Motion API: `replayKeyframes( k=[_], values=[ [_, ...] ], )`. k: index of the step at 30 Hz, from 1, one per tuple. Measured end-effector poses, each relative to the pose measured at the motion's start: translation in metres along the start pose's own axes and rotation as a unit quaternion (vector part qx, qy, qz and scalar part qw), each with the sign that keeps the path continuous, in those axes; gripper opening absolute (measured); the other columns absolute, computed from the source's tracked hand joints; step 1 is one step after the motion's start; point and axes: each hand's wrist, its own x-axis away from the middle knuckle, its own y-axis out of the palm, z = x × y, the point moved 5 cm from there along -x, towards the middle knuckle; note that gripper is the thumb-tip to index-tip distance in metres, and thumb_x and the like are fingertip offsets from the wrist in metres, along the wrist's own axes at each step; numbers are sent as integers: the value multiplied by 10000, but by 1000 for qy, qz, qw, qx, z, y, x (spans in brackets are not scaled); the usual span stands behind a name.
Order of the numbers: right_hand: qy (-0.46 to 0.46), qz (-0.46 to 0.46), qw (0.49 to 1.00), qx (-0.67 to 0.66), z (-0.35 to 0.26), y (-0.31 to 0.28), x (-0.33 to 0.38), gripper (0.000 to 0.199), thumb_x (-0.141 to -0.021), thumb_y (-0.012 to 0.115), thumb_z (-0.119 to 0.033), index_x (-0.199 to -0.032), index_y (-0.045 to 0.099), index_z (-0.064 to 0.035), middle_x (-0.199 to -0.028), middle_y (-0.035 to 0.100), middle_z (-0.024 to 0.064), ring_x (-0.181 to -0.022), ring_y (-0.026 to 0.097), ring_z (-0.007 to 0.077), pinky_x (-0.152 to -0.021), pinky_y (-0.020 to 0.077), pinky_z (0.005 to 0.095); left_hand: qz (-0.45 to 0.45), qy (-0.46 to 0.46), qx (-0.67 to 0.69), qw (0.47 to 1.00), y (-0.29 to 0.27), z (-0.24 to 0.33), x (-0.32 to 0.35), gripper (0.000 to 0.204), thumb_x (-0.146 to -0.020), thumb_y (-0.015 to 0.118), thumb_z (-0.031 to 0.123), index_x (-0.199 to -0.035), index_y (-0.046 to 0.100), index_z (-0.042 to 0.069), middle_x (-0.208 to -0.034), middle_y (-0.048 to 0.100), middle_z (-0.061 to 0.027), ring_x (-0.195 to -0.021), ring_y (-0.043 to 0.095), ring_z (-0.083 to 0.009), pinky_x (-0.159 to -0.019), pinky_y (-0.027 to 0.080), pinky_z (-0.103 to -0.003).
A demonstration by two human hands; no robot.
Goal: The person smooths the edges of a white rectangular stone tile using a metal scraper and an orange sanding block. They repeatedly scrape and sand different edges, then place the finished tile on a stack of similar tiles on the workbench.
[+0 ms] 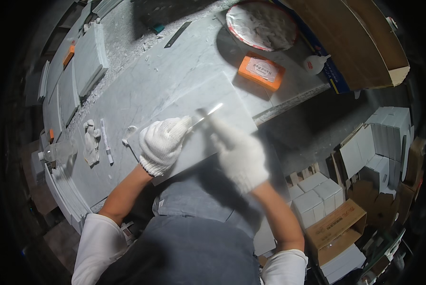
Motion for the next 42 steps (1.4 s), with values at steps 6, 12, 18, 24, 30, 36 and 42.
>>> replayKeyframes(
  k=[6, 12, 18, 24, 30, 36, 42],
  values=[
    [41, 47, 998, -23, 2, -12, -2, 395, -949, 614, -13, -1341, 634, -58, -1260, 702, 131, -1170, 662, 169, -1007, 504, 274, -6, -3, -4, 1000, 3, 0, 1, 327, -775, 731, 54, -1101, 708, 64, -928, 724, -79, -717, 668, -245, -604, 518, -355],
    [36, 9, 998, 56, 1, -13, -4, 382, -951, 622, -47, -1331, 649, -78, -1240, 710, 131, -1137, 681, 183, -978, 516, 279, -2, -26, 7, 1000, 0, -2, 1, 336, -761, 732, 47, -1095, 713, 75, -940, 726, -87, -713, 666, -253, -612, 516, -363],
    [-16, 15, 1000, 17, 8, 7, 6, 398, -955, 663, -92, -1345, 623, -23, -1216, 721, 129, -1126, 672, 162, -961, 514, 281, 37, -49, 109, 992, -2, -5, 2, 328, -751, 754, 22, -1075, 730, 71, -964, 731, -121, -760, 693, -289, -665, 546, -373],
    [0, -15, 1000, 16, 18, 13, 6, 388, -963, 660, -103, -1345, 632, -43, -1082, 736, 54, -725, 599, 33, -666, 528, 226, 34, -68, 134, 988, -1, -6, 2, 331, -748, 766, 6, -1073, 731, 57, -973, 731, -135, -787, 707, -289, -699, 558, -369],
    [13, 14, 999, -49, 13, 8, 8, 404, -976, 640, -111, -1375, 611, -52, -979, 717, 4, -677, 574, 30, -627, 510, 217, 56, -54, 127, 989, -4, -2, 1, 325, -743, 756, -32, -1059, 728, 38, -963, 726, -154, -782, 703, -301, -702, 563, -352],
    [69, 85, 966, -233, 15, -10, 5, 435, -974, 626, -104, -1389, 575, 17, -860, 681, 31, -669, 589, 57, -561, 497, 208, 107, -231, 234, 938, -17, -26, -9, 243, -823, 779, 20, -1059, 723, 32, -925, 722, -95, -771, 692, -210, -712, 560, -328],
    [48, 101, 949, -295, 5, -21, -1, 572, -995, 610, -121, -1510, 404, 17, -759, 622, 36, -558, 515, 48, -473, 419, 207, 126, 100, 177, 971, -35, 12, -27, 260, -841, 753, 93, -1092, 698, 50, -775, 672, -87, -634, 647, -223, -587, 542, -339]
  ],
)
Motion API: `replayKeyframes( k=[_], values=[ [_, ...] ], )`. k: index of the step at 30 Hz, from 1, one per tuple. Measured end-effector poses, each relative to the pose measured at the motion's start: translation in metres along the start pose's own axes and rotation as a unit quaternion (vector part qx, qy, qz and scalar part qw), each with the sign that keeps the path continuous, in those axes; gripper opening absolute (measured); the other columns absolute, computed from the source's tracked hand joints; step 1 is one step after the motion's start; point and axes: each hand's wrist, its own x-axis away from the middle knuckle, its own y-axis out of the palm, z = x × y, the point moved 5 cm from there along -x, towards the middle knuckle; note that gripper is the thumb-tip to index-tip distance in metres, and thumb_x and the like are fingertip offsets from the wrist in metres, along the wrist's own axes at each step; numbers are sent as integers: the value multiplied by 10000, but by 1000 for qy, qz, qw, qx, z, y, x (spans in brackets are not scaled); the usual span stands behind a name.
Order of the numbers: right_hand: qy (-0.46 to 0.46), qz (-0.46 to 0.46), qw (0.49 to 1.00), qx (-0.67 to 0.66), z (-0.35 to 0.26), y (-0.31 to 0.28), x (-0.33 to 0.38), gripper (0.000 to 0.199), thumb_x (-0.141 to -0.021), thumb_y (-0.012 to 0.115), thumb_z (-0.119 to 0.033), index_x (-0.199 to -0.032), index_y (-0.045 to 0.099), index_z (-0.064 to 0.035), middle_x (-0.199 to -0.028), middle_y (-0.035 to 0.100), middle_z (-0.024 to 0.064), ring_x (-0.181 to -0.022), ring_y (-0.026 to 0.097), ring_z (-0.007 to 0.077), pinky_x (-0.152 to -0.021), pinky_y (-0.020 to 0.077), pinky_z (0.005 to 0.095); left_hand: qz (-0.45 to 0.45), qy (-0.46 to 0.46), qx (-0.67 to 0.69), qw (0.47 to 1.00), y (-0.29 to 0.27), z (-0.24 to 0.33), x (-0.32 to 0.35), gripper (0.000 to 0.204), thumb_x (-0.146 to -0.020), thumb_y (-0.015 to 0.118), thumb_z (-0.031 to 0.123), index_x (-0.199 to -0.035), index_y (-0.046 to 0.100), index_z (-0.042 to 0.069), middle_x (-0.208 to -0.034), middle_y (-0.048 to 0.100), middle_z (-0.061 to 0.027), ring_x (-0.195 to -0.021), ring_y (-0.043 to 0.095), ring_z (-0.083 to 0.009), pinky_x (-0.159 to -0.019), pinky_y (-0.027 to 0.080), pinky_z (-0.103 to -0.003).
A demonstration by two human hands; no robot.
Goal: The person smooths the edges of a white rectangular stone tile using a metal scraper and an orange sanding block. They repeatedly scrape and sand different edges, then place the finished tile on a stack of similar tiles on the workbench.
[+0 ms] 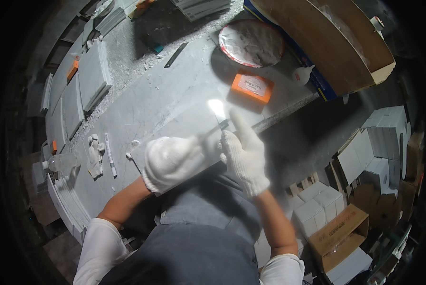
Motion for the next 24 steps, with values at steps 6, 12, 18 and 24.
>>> replayKeyframes(
  k=[6, 12, 18, 24],
  values=[
    [-12, 11, 1000, -11, -10, -3, 0, 556, -1002, 605, -120, -1499, 411, 34, -762, 619, 32, -539, 505, 48, -453, 407, 190, -16, -83, 0, 996, 1, -6, -15, 181, -847, 720, 91, -1027, 712, 79, -813, 693, -119, -659, 670, -281, -575, 539, -365],
    [-129, 57, 985, 97, -73, -43, -19, 437, -989, 638, -145, -1401, 568, -17, -845, 657, 25, -600, 584, 51, -450, 438, 169, -23, -116, 15, 993, 8, -23, -59, 182, -894, 689, 99, -1055, 700, 17, -797, 687, -123, -669, 679, -219, -605, 538, -322],
    [-339, 132, 739, 568, -145, -64, -80, 189, -932, 657, -257, -1052, 737, -134, -918, 734, 106, -847, 702, 325, -763, 559, 399, -143, -113, -138, 974, 52, -101, -146, 260, -957, 553, 234, -1006, 699, 25, -791, 686, -173, -698, 686, -324, -652, 546, -387],
    [-356, 111, 619, 691, -145, -33, -134, 145, -906, 601, -187, -864, 710, -101, -846, 704, 167, -859, 692, 376, -743, 555, 468, -251, -62, -201, 945, 105, -124, -192, 263, -822, 553, 186, -836, 714, -22, -853, 703, -261, -758, 717, -372, -669, 572, -471]
  ],
)
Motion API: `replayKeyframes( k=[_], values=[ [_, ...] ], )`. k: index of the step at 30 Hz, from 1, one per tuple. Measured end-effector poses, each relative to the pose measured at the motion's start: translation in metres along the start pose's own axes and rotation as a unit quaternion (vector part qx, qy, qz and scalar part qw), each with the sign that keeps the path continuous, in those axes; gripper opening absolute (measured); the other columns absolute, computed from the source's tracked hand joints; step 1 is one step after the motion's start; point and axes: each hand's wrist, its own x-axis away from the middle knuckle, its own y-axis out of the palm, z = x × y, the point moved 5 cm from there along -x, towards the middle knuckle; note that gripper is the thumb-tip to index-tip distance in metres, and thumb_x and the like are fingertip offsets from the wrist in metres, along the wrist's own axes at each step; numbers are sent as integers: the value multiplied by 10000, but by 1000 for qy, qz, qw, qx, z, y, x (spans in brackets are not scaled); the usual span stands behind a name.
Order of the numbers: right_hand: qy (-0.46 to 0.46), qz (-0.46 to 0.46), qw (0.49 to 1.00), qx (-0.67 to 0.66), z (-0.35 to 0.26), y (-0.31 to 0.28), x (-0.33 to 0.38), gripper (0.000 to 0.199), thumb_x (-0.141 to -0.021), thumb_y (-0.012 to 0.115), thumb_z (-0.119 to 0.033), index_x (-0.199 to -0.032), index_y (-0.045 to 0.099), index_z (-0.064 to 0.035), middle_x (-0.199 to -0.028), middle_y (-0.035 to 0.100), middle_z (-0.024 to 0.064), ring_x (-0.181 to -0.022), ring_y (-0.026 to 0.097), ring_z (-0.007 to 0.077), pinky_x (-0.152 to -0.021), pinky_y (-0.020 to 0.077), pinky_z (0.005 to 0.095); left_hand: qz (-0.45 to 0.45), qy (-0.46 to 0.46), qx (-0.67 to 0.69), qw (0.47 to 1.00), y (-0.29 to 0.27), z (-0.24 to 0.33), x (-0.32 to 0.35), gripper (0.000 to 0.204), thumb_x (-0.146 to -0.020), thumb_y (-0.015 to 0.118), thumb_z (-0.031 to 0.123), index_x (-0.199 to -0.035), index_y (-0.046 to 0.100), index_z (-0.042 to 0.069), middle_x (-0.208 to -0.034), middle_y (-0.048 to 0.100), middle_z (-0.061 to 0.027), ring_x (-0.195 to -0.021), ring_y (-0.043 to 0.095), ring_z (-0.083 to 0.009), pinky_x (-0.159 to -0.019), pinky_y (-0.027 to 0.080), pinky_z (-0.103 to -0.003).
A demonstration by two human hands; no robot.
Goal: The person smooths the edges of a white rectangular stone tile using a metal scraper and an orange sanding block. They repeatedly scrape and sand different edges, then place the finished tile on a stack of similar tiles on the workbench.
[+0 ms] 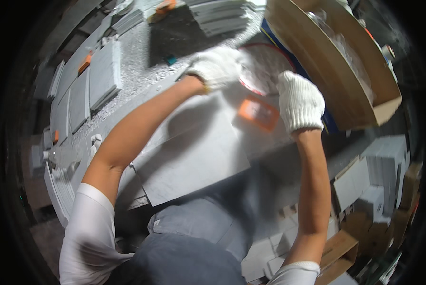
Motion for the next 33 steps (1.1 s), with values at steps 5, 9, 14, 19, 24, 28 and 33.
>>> replayKeyframes(
  k=[5, 9, 14, 19, 24, 28, 33],
  values=[
    [30, -57, 997, 37, -5, 0, -1, 265, -939, 630, -313, -1145, 664, -149, -911, 707, 191, -885, 698, 378, -751, 555, 478, -40, -80, 62, 994, 6, -9, 9, 395, -925, 562, 346, -1029, 658, -23, -922, 705, -232, -794, 724, -364, -672, 570, -487],
    [56, 36, 997, 28, 1, -40, 38, 636, -918, 642, -537, -1395, 551, -127, -985, 719, 210, -900, 694, 372, -719, 557, 427, 103, -128, 38, 986, -17, -12, 77, 566, -953, 564, 550, -1189, 573, 36, -1021, 640, -195, -771, 685, -322, -595, 555, -484],
    [73, -96, 993, 4, -24, -1, 79, 720, -799, 772, -464, -1398, 525, -151, -1162, 680, 109, -985, 690, 303, -788, 573, 421, 118, -22, -41, 992, -19, 56, 184, 758, -803, 726, 607, -1358, 584, 110, -1245, 627, -172, -1150, 593, -414, -935, 533, -453],
    [68, -64, 995, 47, -33, 38, 80, 726, -727, 831, -428, -1320, 564, -106, -1104, 663, 91, -970, 668, 273, -727, 582, 409, -54, -12, 54, 997, 0, 94, 262, 860, -545, 897, 429, -1300, 598, 149, -1401, 485, -155, -1315, 443, -458, -1041, 456, -544],
    [89, -80, 990, 75, -33, 41, 73, 725, -704, 872, -403, -1294, 571, -107, -1116, 634, 105, -980, 676, 288, -735, 599, 412, -69, -39, 9, 997, 16, 100, 309, 968, -519, 917, 343, -1381, 531, 135, -1460, 449, -218, -1390, 384, -474, -1110, 325, -673],
    [118, -91, 989, 21, -25, 28, 90, 666, -739, 851, -467, -1245, 621, -100, -1119, 626, 120, -996, 675, 289, -791, 588, 412, -34, -9, -84, 996, 34, 104, 322, 856, -652, 847, 202, -1424, 483, 141, -1465, 451, -236, -1393, 390, -484, -1096, 297, -731],
    [224, -50, 932, -281, 4, 19, 151, 584, -834, 801, -471, -1241, 674, -73, -1157, 635, 145, -1007, 694, 219, -887, 571, 331, 30, 52, -134, 989, 41, 105, 323, 705, -750, 715, 23, -1407, 495, 152, -1427, 502, -225, -1341, 474, -470, -1062, 365, -720]
  ],
)
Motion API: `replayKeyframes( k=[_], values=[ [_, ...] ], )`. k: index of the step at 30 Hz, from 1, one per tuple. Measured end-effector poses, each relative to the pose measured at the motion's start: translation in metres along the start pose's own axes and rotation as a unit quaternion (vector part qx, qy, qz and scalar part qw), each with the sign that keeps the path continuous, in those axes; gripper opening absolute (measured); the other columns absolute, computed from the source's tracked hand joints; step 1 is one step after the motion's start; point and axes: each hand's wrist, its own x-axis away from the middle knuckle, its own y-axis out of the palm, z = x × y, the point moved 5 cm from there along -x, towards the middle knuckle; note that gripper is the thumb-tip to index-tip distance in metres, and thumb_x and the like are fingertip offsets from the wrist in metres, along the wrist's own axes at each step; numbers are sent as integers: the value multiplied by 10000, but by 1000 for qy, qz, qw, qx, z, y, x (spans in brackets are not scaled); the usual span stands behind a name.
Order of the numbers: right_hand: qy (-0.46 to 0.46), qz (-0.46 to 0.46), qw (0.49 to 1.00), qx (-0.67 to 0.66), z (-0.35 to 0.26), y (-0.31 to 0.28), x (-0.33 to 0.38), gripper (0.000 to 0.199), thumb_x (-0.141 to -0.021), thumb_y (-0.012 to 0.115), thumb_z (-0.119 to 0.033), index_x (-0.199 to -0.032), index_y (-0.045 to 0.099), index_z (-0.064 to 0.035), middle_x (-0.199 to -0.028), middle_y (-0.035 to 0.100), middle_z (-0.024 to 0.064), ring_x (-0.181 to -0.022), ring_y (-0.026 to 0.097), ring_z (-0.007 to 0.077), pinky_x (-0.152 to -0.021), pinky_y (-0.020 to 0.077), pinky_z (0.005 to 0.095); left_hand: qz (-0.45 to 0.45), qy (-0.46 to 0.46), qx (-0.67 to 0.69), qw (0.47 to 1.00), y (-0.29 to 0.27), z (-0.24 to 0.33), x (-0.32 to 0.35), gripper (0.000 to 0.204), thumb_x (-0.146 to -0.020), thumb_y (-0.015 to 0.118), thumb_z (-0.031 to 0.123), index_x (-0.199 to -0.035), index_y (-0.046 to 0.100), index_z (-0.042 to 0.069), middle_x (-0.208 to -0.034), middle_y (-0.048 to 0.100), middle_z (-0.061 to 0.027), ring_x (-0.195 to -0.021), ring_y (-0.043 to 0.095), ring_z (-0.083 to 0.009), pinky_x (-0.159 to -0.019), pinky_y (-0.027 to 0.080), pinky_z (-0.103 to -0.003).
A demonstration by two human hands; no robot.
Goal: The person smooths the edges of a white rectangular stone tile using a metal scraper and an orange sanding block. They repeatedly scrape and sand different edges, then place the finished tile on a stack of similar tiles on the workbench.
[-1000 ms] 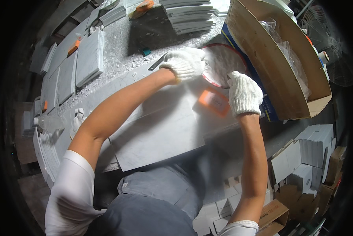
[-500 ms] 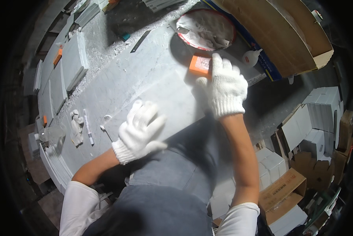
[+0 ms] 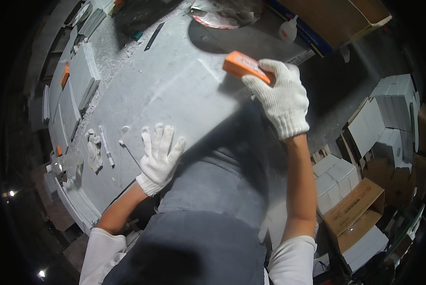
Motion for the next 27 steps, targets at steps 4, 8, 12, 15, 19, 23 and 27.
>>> replayKeyframes(
  k=[4, 8, 12, 15, 19, 23, 27],
  values=[
    [-34, 59, 998, 13, 10, 3, 14, 576, -792, 824, -484, -1179, 691, -78, -1168, 641, 137, -1001, 697, 248, -866, 577, 344, 19, 15, 3, 1000, -5, 5, -6, 651, -750, 679, -39, -1362, 547, 138, -1371, 569, -219, -1312, 527, -445, -1057, 403, -683],
    [-45, 34, 995, 82, -5, 11, 6, 589, -735, 841, -498, -1178, 670, -150, -1183, 673, 89, -1045, 680, 303, -893, 555, 396, 18, 1, 28, 999, -11, 9, -13, 544, -769, 666, -5, -1291, 598, 131, -1378, 569, -196, -1327, 502, -447, -1059, 383, -698],
    [22, -54, 995, 84, -2, 10, -2, 744, -740, 829, -542, -1300, 584, -117, -1186, 697, 127, -1101, 673, 324, -939, 531, 421, 8, -5, 54, 999, -14, 11, -16, 504, -785, 649, 3, -1275, 617, 116, -1358, 582, -195, -1316, 513, -439, -1063, 371, -703],
    [44, 10, 996, -73, 21, -6, 10, 890, -782, 791, -546, -1423, 486, -10, -1289, 638, 237, -1174, 642, 361, -1009, 499, 427, 18, -10, 81, 997, -10, 20, -26, 526, -777, 634, -33, -1286, 612, 99, -1354, 578, -201, -1307, 521, -445, -1070, 353, -704],
    [141, -25, 819, -556, 70, -3, 72, 879, -848, 723, -615, -1371, 487, 50, -1128, 635, 153, -1037, 661, 242, -939, 543, 389, 44, -12, 57, 997, -3, 47, -54, 528, -788, 614, -37, -1299, 607, 99, -1361, 568, -196, -1313, 519, -434, -1082, 347, -692],
    [152, -106, 617, -765, 59, 38, 149, 939, -807, 772, -603, -1440, 416, -8, -1328, 551, 127, -1193, 600, 304, -1011, 523, 487, 34, -26, 2, 999, 2, 78, -81, 445, -849, 599, 64, -1292, 598, 100, -1369, 555, -182, -1318, 507, -415, -1076, 368, -689],
    [201, -156, 539, -803, 48, 85, 172, 931, -765, 824, -569, -1442, 453, -49, -1383, 558, 90, -1251, 554, 234, -1108, 438, 423, 8, -30, -18, 999, 3, 97, -99, 476, -823, 626, 48, -1296, 629, 101, -1367, 569, -178, -1297, 541, -391, -1101, 376, -622]
  ],
)
